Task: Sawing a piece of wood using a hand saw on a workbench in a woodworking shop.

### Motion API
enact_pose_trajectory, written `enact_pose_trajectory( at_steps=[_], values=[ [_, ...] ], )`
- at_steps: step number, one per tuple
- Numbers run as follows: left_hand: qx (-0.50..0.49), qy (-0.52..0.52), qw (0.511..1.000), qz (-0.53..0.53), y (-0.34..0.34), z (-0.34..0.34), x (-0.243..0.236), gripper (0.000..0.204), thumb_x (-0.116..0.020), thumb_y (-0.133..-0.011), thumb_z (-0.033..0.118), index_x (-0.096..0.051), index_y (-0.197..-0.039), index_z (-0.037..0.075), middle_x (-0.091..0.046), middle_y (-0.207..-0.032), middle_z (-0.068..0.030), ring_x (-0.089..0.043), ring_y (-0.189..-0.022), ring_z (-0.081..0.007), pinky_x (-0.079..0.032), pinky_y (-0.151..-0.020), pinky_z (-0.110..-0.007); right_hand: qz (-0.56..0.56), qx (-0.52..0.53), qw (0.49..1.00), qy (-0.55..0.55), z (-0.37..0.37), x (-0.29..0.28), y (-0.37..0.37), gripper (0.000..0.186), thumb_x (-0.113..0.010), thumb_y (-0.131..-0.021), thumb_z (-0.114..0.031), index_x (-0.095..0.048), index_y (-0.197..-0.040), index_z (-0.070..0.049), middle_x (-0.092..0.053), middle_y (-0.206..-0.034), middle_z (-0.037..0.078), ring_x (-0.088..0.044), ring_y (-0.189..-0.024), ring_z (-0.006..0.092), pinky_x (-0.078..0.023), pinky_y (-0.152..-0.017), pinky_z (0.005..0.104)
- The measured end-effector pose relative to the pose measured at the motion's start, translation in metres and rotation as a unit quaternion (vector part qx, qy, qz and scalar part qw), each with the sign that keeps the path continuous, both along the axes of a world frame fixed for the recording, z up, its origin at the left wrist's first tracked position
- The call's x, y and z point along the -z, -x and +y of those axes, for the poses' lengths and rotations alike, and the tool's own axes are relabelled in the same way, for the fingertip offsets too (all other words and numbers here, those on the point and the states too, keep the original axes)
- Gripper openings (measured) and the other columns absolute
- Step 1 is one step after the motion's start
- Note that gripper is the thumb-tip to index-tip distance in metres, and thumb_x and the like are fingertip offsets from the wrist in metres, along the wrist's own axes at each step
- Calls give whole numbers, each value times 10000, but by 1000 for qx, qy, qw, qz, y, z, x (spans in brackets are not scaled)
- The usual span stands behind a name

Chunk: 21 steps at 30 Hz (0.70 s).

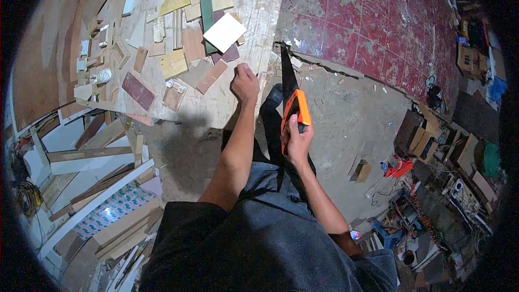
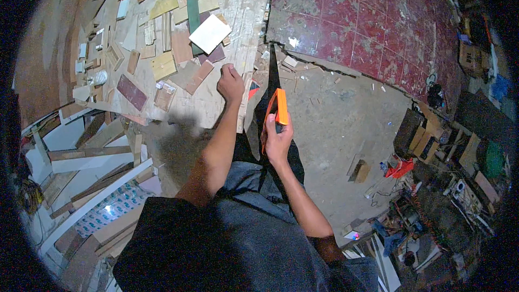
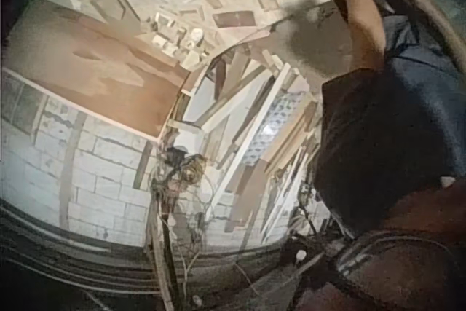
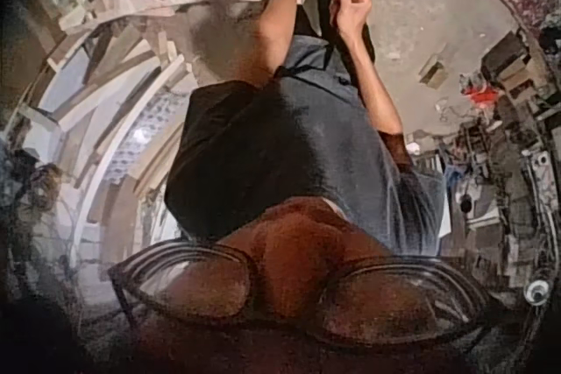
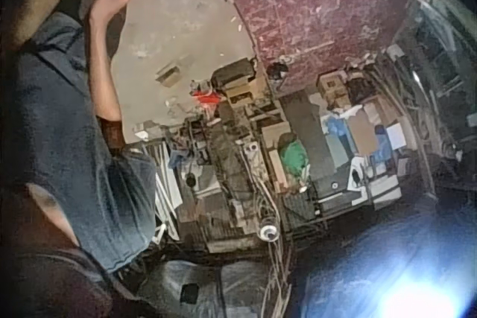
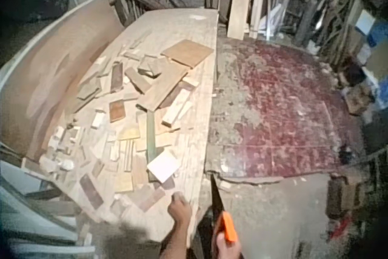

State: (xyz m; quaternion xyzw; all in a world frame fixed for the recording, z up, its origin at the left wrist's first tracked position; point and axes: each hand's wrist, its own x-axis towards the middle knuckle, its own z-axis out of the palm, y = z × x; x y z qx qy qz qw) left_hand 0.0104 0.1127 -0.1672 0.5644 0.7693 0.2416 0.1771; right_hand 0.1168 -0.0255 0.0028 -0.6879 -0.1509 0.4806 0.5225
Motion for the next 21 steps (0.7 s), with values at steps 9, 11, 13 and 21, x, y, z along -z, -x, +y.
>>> enact_pose_trajectory(
  at_steps=[9,11,13,21],
  values=[
    [-63,0,998,-26,-3,-5,1,151,-484,-1009,219,-569,-1080,117,-660,-787,-202,-637,-721,-460,-458,-626,-560,57,26,998,22,20,-20,26,322,-594,-1033,-311,-496,-837,-76,-471,-614,-10,-414,-434,91,-350,-418,264],
    [-86,0,996,-23,-6,-5,3,136,-502,-998,198,-566,-1083,112,-651,-804,-211,-624,-734,-469,-445,-636,-564,52,20,998,11,19,-17,27,322,-595,-1033,-311,-496,-838,-75,-468,-612,-9,-411,-431,93,-348,-417,266],
    [-93,4,995,-27,-10,-4,4,144,-493,-1004,211,-565,-1083,114,-659,-834,-220,-632,-748,-471,-449,-651,-567,47,15,999,2,21,-18,29,322,-595,-1033,-312,-496,-838,-75,-465,-610,-8,-408,-429,96,-346,-417,267],
    [-56,-9,998,-15,-8,-2,7,141,-487,-1010,226,-559,-1082,128,-662,-806,-224,-639,-748,-471,-445,-647,-576,149,5,989,12,38,-49,33,266,-588,-1035,-290,-484,-889,-93,-434,-611,-13,-394,-421,100,-333,-413,272]
  ],
)
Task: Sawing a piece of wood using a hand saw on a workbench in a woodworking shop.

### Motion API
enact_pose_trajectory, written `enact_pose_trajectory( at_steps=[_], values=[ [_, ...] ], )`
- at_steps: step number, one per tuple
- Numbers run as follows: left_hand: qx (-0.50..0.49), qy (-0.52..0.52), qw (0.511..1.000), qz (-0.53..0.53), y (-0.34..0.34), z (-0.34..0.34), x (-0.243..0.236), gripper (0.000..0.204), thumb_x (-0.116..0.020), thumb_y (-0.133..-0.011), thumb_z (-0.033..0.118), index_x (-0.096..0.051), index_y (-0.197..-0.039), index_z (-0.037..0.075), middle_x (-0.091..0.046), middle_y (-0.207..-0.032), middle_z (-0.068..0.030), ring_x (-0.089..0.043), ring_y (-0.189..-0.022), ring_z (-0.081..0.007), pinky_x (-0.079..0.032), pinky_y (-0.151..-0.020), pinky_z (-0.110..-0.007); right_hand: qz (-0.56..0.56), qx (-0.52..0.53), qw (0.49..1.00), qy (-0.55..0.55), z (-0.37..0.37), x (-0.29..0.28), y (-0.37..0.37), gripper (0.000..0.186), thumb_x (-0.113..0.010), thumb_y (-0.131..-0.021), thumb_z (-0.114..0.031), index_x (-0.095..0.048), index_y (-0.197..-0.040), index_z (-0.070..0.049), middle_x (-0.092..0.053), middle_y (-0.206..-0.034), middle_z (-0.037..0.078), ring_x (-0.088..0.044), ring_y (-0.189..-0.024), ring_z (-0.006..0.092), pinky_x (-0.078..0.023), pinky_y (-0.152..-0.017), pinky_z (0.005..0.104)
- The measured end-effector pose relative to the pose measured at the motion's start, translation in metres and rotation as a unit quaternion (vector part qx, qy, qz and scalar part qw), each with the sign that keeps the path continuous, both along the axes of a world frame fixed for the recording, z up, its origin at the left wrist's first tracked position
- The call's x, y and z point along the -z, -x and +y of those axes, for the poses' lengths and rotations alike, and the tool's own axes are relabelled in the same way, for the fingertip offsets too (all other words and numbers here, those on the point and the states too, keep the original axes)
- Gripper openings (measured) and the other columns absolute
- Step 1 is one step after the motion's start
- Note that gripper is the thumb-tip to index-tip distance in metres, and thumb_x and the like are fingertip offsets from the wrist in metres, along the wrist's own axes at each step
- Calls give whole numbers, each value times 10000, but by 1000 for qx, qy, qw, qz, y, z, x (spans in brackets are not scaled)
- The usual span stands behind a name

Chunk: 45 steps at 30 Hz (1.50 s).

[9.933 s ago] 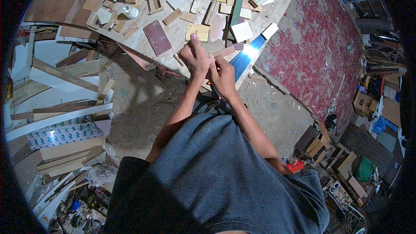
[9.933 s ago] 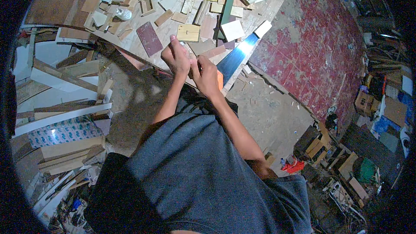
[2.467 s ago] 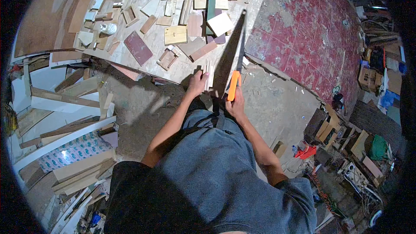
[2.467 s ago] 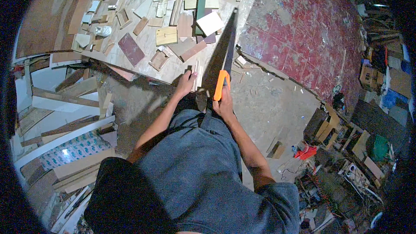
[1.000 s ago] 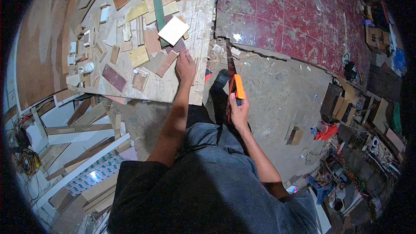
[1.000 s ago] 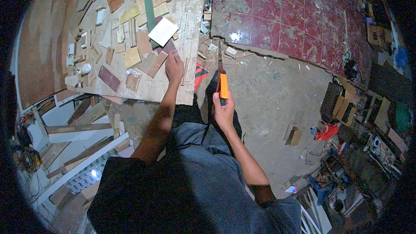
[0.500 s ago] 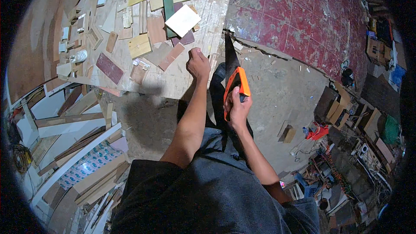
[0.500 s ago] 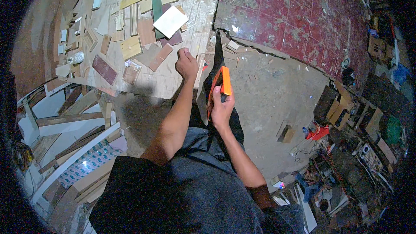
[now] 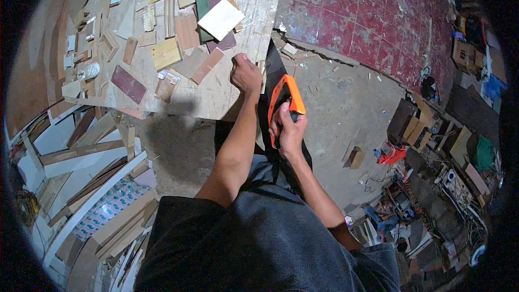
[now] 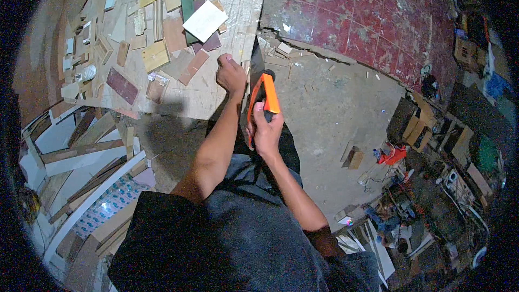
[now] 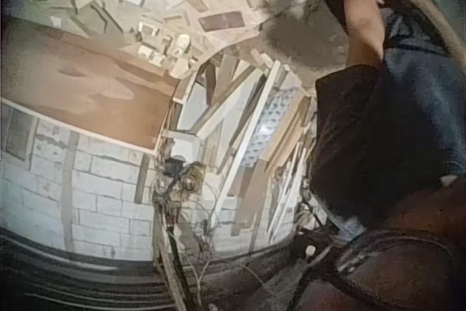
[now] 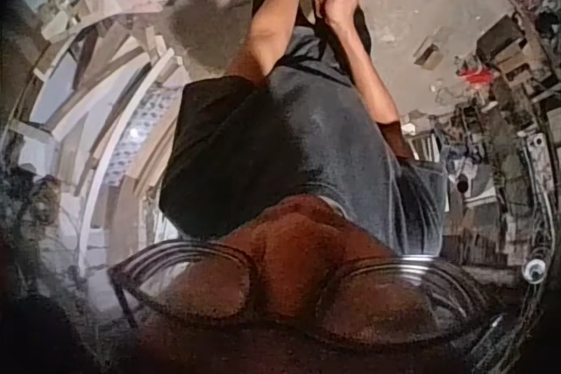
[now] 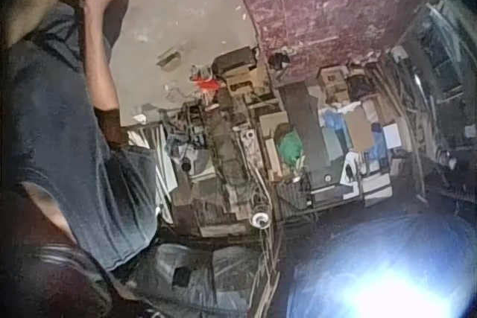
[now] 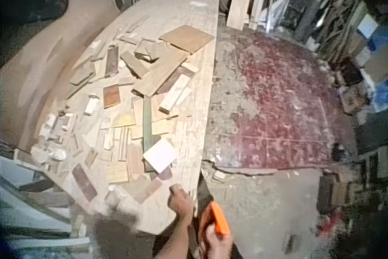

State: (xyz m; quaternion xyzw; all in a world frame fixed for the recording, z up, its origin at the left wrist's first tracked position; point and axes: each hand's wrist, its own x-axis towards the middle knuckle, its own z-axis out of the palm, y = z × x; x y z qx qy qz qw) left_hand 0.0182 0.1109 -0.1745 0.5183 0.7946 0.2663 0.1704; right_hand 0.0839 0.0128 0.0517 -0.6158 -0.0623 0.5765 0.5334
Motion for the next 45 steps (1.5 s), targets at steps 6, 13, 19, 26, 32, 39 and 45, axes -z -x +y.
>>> enact_pose_trajectory(
  at_steps=[6,13,19,26,32,39,45],
  values=[
    [29,22,998,45,-5,-2,2,122,-520,-993,198,-573,-1021,92,-652,-851,-187,-615,-791,-409,-455,-703,-528,8,-18,1000,19,0,7,-4,293,-596,-1029,-310,-490,-871,-87,-457,-616,-5,-413,-430,105,-345,-420,280],
    [21,37,998,39,-7,0,2,140,-510,-997,209,-577,-1018,88,-654,-864,-185,-617,-827,-404,-453,-745,-524,-17,-41,999,17,7,2,-5,315,-597,-1028,-322,-490,-846,-89,-454,-603,-10,-410,-425,104,-344,-417,278],
    [21,1,999,41,-9,0,0,136,-523,-969,170,-616,-1016,82,-667,-881,-167,-629,-821,-387,-469,-742,-495,-56,-57,996,29,14,4,-5,316,-582,-1032,-300,-481,-814,-94,-428,-576,-19,-392,-410,102,-342,-414,281],
    [9,12,1000,18,-7,1,-2,122,-534,-959,152,-610,-1033,92,-663,-912,-165,-636,-844,-391,-475,-747,-499,-37,-58,997,25,21,-7,-7,307,-569,-1036,-292,-471,-814,-104,-420,-584,-21,-396,-416,105,-342,-414,285],
    [-1,-18,1000,5,-9,0,1,124,-526,-988,186,-590,-1039,94,-654,-901,-173,-636,-842,-403,-477,-722,-502,-15,-62,997,47,27,-4,-14,316,-591,-1026,-288,-475,-796,-104,-422,-581,-28,-395,-418,99,-338,-420,282],
    [-19,36,999,-17,-4,0,8,102,-551,-946,135,-597,-1027,93,-647,-880,-194,-626,-780,-437,-466,-676,-528,-28,-105,988,108,46,-6,-23,308,-592,-1020,-276,-478,-795,-99,-427,-586,-25,-394,-435,109,-338,-429,296],
    [-13,13,1000,-6,-2,-3,10,104,-558,-930,130,-589,-1021,90,-646,-883,-203,-624,-775,-446,-463,-667,-541,-34,-80,983,161,55,-6,-30,220,-602,-1008,-241,-551,-877,-73,-481,-630,-30,-404,-472,81,-315,-426,285]
  ],
)
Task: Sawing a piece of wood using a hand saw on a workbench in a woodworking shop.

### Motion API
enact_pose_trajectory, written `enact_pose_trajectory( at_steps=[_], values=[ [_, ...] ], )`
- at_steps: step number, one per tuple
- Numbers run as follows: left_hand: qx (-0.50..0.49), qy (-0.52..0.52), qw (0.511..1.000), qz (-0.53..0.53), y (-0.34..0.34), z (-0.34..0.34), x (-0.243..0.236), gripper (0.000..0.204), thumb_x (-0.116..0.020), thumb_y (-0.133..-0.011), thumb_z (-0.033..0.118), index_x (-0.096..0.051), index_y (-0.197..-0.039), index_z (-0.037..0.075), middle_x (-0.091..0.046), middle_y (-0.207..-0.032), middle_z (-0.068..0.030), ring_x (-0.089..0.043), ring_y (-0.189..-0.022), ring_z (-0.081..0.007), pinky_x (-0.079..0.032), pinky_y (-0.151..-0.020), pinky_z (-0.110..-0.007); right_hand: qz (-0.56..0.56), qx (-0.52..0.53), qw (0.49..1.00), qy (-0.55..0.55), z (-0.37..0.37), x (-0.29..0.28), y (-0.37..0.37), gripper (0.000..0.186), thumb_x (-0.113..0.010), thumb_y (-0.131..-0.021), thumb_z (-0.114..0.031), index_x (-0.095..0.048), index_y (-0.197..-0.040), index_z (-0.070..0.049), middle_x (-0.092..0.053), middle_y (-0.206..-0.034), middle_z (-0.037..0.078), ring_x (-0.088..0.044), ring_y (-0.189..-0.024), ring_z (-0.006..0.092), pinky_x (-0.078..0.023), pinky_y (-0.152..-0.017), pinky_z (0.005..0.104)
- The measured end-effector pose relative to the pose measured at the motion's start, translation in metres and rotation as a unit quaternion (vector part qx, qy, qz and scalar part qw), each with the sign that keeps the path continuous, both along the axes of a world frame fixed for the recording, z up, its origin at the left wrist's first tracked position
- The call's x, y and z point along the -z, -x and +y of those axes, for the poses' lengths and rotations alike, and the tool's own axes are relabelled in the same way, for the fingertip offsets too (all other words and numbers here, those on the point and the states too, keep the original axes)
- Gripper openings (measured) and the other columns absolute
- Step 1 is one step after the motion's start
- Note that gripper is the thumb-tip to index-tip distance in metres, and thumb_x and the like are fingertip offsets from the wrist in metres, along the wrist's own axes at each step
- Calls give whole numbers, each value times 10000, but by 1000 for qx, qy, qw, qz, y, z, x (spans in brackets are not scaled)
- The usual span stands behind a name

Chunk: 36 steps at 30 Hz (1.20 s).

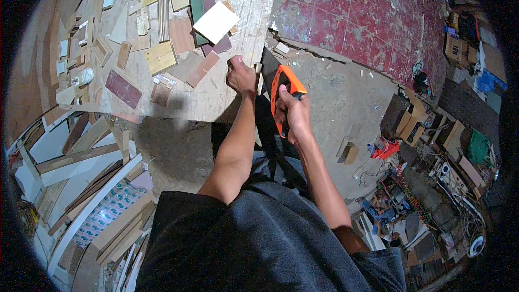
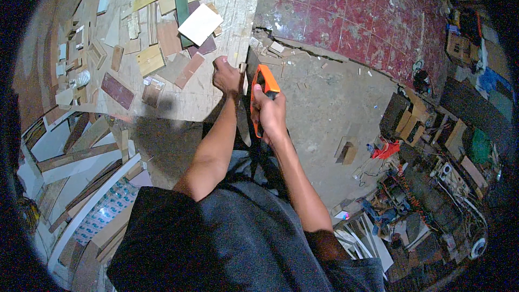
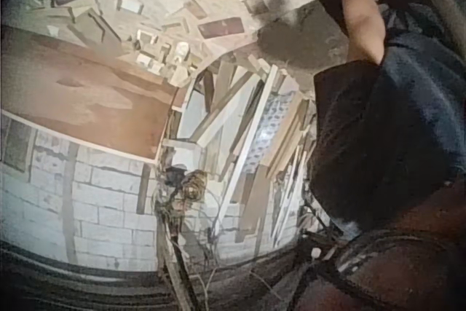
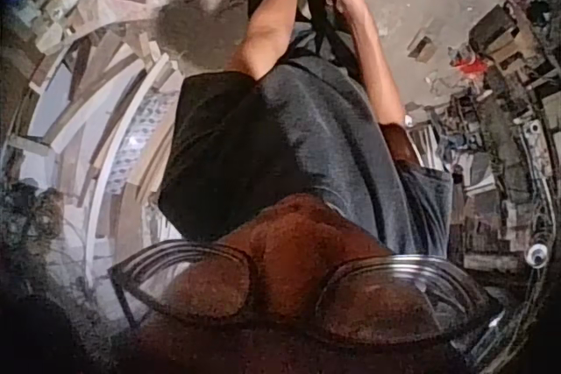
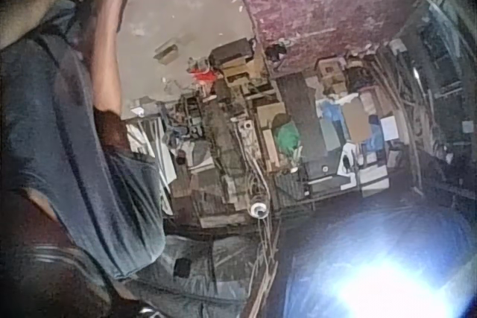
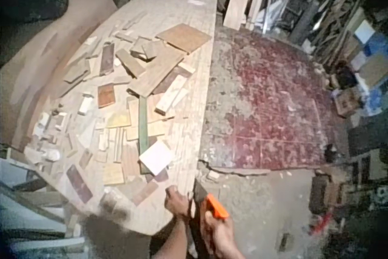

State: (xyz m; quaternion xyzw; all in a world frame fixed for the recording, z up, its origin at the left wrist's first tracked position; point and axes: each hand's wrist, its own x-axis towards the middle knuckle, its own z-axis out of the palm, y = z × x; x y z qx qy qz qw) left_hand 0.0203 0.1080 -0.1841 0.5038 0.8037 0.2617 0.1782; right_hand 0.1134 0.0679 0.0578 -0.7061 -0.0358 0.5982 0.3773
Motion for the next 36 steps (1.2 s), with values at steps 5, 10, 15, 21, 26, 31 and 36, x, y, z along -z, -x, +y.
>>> enact_pose_trajectory(
  at_steps=[5,10,15,21,26,31,36],
  values=[
    [-3,17,1000,11,3,0,5,114,-573,-933,137,-581,-1046,120,-641,-885,-191,-628,-777,-439,-469,-644,-525,-101,-16,993,-65,-15,17,21,367,-752,-911,-393,-554,-860,-89,-463,-590,-33,-414,-424,79,-323,-395,269],
    [-27,52,998,11,1,4,20,130,-592,-908,128,-572,-1037,120,-633,-868,-178,-617,-762,-444,-472,-638,-518,-166,-74,981,-70,15,59,31,302,-724,-943,-236,-560,-770,-52,-481,-546,-34,-419,-407,77,-316,-380,280],
    [-19,19,1000,8,-6,3,9,140,-601,-897,119,-571,-1034,120,-630,-858,-180,-614,-747,-443,-473,-631,-516,-110,-68,991,-30,13,66,26,289,-691,-966,-247,-547,-793,-65,-485,-555,-23,-416,-408,85,-323,-382,280],
    [-9,-28,999,46,11,3,13,166,-594,-871,78,-566,-1030,116,-632,-826,-174,-610,-702,-440,-470,-608,-514,-74,-66,994,55,6,-6,36,204,-682,-973,-204,-597,-877,-44,-500,-630,-51,-404,-480,50,-312,-423,273],
    [0,-26,998,52,-9,5,3,147,-592,-875,73,-579,-1012,125,-644,-840,-169,-623,-700,-407,-474,-603,-507,-121,-140,981,64,23,44,8,324,-651,-992,-346,-545,-841,-81,-483,-549,-18,-431,-388,86,-316,-351,278],
    [-17,-50,998,18,-3,7,8,121,-599,-889,83,-593,-1004,119,-639,-830,-153,-634,-708,-387,-480,-612,-500,-93,-90,991,37,11,45,27,298,-650,-995,-346,-533,-893,-91,-472,-562,-17,-415,-398,86,-316,-363,276],
    [-20,-12,999,43,-2,6,8,126,-587,-884,89,-607,-1007,106,-638,-839,-157,-635,-745,-386,-473,-627,-498,-57,-95,993,36,3,-2,18,312,-648,-996,-346,-506,-857,-104,-460,-566,-14,-391,-394,87,-294,-361,278]
  ],
)
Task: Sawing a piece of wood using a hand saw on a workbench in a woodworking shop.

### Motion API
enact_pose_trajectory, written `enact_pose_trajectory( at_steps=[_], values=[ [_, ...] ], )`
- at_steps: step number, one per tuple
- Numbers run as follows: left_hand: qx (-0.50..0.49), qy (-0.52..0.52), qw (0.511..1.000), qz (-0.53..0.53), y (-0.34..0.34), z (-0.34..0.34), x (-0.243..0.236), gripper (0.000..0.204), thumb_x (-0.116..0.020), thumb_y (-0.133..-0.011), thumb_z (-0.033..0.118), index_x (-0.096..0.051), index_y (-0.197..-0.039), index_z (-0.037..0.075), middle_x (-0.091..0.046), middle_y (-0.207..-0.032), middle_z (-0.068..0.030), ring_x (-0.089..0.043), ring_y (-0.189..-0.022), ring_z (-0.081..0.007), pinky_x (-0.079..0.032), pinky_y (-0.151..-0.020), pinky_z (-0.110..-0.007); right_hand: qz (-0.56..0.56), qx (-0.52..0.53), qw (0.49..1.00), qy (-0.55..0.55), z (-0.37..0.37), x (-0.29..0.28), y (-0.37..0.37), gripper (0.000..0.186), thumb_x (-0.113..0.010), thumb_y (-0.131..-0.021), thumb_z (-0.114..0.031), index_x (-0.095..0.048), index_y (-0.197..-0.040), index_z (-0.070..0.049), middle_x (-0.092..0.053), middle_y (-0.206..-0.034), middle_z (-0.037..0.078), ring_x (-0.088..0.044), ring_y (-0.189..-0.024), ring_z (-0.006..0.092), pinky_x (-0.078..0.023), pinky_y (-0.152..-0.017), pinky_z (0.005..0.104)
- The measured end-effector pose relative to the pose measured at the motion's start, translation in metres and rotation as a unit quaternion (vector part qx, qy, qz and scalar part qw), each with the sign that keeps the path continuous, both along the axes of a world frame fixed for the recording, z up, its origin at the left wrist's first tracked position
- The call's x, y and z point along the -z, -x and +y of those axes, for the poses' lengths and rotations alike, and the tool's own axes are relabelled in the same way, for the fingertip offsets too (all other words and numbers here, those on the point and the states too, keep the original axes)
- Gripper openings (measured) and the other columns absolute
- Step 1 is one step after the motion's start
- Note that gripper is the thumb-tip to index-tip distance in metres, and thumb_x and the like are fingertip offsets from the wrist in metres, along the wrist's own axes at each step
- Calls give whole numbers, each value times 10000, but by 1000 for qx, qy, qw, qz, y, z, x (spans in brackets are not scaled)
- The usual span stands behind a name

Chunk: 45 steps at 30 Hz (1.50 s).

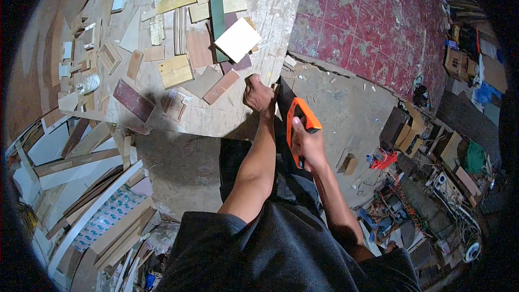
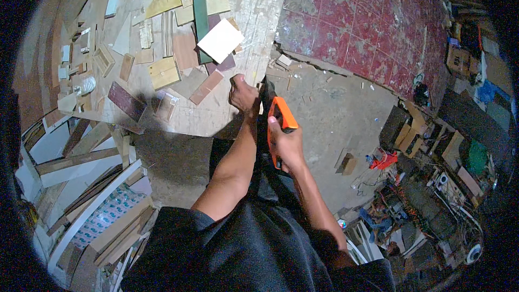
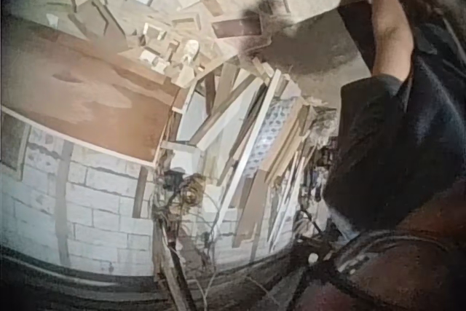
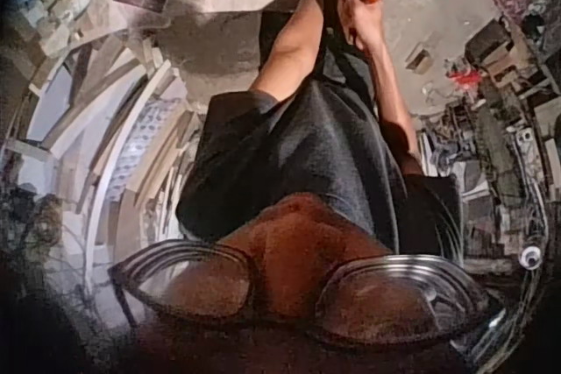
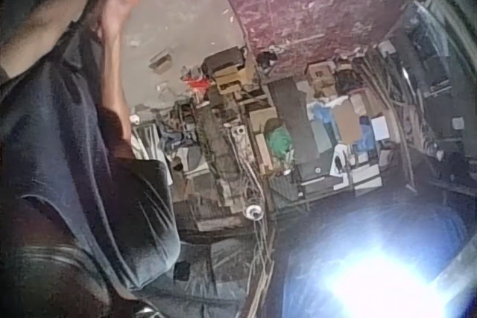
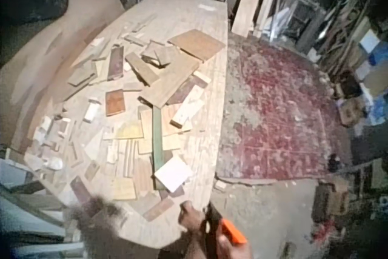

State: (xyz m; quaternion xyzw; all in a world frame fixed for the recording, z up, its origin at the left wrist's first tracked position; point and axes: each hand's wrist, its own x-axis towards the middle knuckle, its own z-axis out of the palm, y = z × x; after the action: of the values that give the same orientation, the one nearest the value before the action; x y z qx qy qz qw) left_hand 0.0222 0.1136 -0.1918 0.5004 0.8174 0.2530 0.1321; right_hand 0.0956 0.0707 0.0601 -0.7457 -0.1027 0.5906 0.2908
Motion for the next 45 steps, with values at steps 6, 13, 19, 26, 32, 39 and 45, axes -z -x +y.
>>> enact_pose_trajectory(
  at_steps=[6,13,19,26,32,39,45],
  values=[
    [1,46,999,0,-4,0,-4,132,-625,-862,137,-603,-987,105,-646,-855,-159,-642,-766,-389,-496,-651,-492,106,26,994,10,27,18,-30,363,-633,-993,-393,-481,-817,-114,-439,-560,-16,-373,-402,94,-313,-379,281],
    [-7,14,999,50,3,3,3,119,-601,-869,90,-593,-982,128,-645,-803,-136,-637,-709,-378,-493,-629,-486,60,34,998,7,10,-6,-1,261,-617,-1014,-304,-493,-892,-109,-429,-566,-31,-364,-403,83,-305,-382,274],
    [35,12,999,3,-6,0,-9,231,-616,-810,51,-578,-1032,104,-641,-881,-162,-622,-828,-400,-475,-720,-496,91,62,994,14,-1,2,-23,325,-600,-1024,-317,-442,-810,-131,-406,-579,-33,-348,-400,72,-316,-377,262],
    [-7,-9,1000,-16,2,-7,8,186,-618,-857,71,-562,-1030,107,-632,-855,-173,-631,-756,-410,-479,-665,-511,115,60,992,-5,3,-4,-12,314,-622,-1011,-336,-484,-855,-100,-414,-580,-17,-350,-401,81,-316,-378,266],
    [-9,-34,999,-13,-8,23,0,136,-592,-915,108,-564,-1048,111,-644,-816,-196,-631,-714,-422,-470,-608,-527,98,46,993,-46,13,4,-18,314,-619,-1011,-337,-476,-862,-101,-408,-570,-29,-351,-396,86,-305,-377,269],
    [122,-1,992,9,-6,29,-13,196,-587,-869,89,-563,-1060,129,-653,-724,-192,-653,-700,-420,-484,-618,-522,89,32,995,-25,22,10,-23,352,-605,-1018,-337,-500,-819,-66,-432,-560,0,-380,-380,101,-319,-369,282],
    [42,65,997,13,3,27,3,209,-597,-858,104,-578,-1063,140,-659,-750,-186,-654,-701,-419,-482,-613,-522,84,53,995,4,37,12,-19,343,-581,-1028,-324,-476,-808,-84,-416,-556,-10,-352,-373,97,-296,-360,286]
  ],
)
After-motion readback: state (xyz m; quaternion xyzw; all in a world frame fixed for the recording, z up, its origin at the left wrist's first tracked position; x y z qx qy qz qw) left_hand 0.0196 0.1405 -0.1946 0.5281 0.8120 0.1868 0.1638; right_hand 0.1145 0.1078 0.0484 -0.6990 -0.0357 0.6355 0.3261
